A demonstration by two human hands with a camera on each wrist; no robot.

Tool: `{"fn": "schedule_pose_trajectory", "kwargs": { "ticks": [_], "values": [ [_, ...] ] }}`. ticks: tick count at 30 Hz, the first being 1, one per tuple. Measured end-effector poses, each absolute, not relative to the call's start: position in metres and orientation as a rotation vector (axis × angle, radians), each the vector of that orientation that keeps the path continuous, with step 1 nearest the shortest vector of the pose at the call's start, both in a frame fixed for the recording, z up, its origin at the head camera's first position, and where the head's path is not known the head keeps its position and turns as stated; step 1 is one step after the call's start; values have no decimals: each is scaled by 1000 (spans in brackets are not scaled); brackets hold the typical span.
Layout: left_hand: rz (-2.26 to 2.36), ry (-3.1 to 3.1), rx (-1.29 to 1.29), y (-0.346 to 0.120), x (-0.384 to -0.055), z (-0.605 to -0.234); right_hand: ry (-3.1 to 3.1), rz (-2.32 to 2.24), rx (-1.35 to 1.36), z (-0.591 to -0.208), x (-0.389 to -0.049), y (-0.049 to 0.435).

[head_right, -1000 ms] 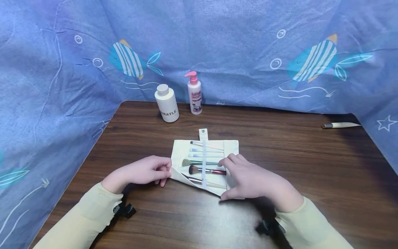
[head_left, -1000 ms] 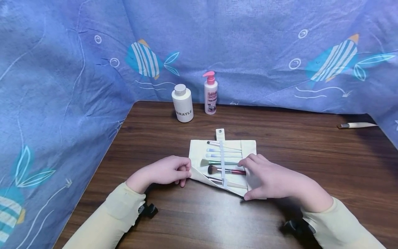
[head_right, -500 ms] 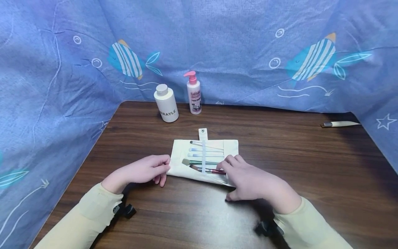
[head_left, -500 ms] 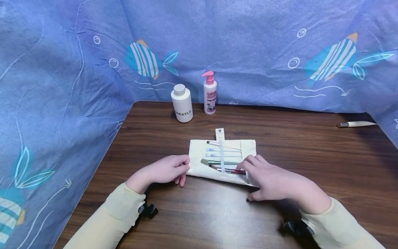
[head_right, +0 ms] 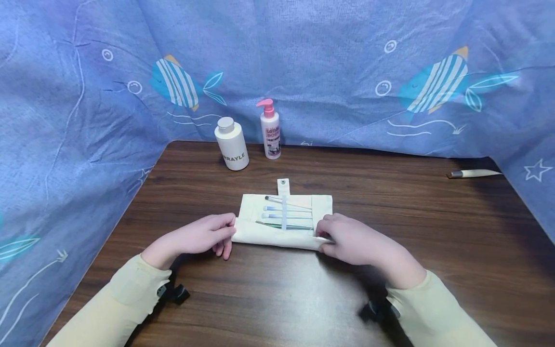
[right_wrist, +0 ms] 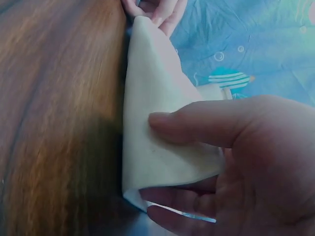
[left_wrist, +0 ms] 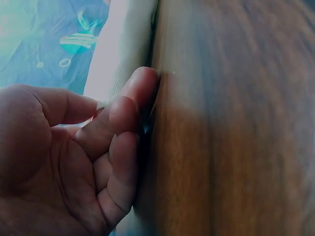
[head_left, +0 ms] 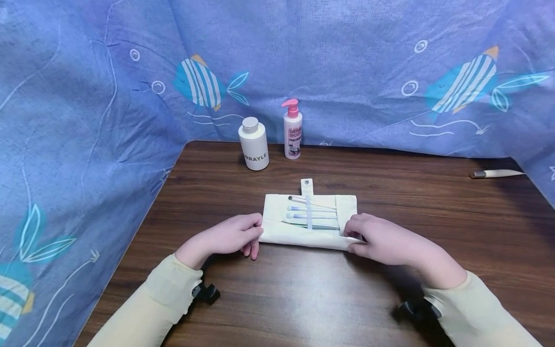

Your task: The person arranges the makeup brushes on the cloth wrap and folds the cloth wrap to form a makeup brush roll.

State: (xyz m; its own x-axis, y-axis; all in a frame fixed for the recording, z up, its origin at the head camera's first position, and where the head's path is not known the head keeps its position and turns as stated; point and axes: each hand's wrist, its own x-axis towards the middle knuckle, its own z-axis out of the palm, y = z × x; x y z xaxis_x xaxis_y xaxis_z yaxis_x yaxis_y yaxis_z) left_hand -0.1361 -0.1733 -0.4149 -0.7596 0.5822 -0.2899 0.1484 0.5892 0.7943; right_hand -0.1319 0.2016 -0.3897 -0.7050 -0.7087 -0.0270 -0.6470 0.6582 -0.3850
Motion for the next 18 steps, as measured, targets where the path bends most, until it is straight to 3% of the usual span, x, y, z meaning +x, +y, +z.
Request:
{"fn": "schedule_pose_trajectory", "kwargs": {
  "ticks": [18],
  "values": [
    [1069,2347,451,-170,-139,-416,2675,-744,-848,-404,-149,207]
  ]
}}
